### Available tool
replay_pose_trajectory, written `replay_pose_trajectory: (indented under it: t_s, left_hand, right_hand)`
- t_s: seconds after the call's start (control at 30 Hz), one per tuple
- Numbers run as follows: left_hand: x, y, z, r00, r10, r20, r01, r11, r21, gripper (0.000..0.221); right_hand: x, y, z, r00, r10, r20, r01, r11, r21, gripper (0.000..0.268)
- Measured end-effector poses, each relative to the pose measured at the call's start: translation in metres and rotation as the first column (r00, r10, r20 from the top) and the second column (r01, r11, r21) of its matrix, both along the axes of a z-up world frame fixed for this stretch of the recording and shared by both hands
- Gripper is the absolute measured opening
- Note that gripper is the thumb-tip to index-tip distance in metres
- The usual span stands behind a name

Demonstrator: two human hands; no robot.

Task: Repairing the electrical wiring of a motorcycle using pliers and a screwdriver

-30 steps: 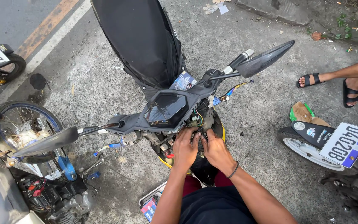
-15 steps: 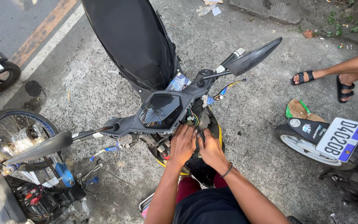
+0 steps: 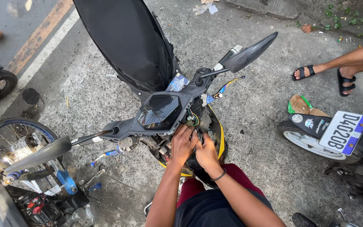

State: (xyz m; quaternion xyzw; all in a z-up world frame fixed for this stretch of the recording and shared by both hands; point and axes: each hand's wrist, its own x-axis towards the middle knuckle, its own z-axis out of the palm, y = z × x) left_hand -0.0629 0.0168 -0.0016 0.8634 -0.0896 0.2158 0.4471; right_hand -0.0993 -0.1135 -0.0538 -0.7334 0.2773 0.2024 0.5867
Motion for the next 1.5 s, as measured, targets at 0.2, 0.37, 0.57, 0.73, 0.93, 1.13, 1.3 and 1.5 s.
replay_pose_trajectory:
  t_s: [0.2,0.37,0.57,0.73,0.93,1.13,1.3,1.5]
  left_hand:
    - [-0.022,0.025,0.003,0.995,0.053,-0.087,-0.057,0.997,-0.046,0.024]
    - [-0.015,0.020,0.045,0.964,-0.038,-0.264,0.014,0.996,-0.090,0.022]
    - [-0.019,0.021,0.069,0.947,-0.138,-0.289,0.086,0.979,-0.187,0.031]
    - [-0.021,0.018,0.103,0.939,-0.122,-0.323,0.021,0.954,-0.300,0.048]
    - [-0.024,0.022,0.078,0.917,-0.081,-0.390,-0.008,0.975,-0.222,0.055]
    - [-0.023,0.022,0.066,0.962,-0.030,-0.270,0.040,0.999,0.031,0.049]
    - [-0.041,0.018,0.053,0.973,0.212,-0.093,-0.196,0.967,0.161,0.044]
    - [-0.047,-0.005,0.029,0.828,0.314,-0.465,-0.405,0.908,-0.106,0.020]
  right_hand:
    - [0.118,-0.101,0.075,0.841,-0.497,0.213,0.476,0.867,0.145,0.029]
    - [0.048,-0.084,0.112,0.958,-0.130,0.256,0.114,0.990,0.079,0.037]
    - [0.017,-0.036,0.131,0.924,0.383,0.008,-0.373,0.903,-0.215,0.030]
    - [0.024,-0.023,0.153,0.736,0.638,0.226,-0.434,0.701,-0.565,0.045]
    - [0.040,-0.032,0.145,0.827,0.542,0.151,-0.467,0.811,-0.352,0.058]
    - [0.042,-0.024,0.122,0.921,0.327,0.210,-0.303,0.943,-0.137,0.022]
    - [0.050,-0.034,0.075,0.952,0.152,0.266,-0.181,0.980,0.086,0.013]
    - [0.047,-0.059,0.055,0.968,0.145,0.206,-0.184,0.966,0.181,0.027]
